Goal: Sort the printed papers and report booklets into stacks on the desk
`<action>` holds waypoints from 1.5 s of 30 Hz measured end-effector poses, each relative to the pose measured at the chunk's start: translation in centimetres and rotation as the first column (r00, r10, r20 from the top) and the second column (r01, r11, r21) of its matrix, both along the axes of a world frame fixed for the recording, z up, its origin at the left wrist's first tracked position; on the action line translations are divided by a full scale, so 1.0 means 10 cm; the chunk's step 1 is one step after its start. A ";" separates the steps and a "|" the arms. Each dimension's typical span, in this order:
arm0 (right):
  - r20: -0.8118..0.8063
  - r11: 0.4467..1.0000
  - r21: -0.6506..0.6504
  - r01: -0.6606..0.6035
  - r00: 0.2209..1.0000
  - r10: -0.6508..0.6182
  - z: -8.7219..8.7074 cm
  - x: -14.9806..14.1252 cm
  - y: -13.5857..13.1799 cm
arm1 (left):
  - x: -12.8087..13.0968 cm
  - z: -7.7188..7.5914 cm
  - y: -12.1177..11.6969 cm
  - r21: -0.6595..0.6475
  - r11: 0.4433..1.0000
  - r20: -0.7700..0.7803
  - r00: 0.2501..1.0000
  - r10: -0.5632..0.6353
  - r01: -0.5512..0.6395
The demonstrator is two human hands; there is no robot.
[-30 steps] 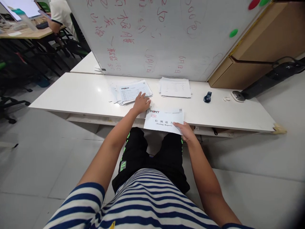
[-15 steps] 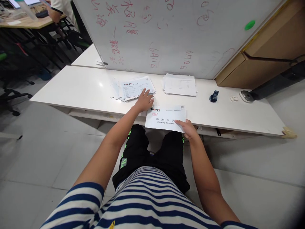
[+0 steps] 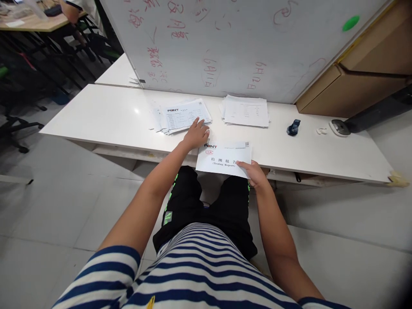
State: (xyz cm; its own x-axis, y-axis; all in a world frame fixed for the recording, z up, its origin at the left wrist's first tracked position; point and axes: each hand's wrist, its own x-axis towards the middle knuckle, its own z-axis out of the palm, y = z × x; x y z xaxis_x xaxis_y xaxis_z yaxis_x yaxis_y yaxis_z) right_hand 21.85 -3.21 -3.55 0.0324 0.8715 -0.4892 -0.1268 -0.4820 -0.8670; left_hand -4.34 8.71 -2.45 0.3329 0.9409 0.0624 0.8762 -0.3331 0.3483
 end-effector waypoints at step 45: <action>-0.020 1.000 -0.003 0.025 0.999 -0.025 0.03 -0.02 -0.02 | 0.03 0.11 -0.06 -0.045 0.999 -0.022 1.000 -0.015 0.014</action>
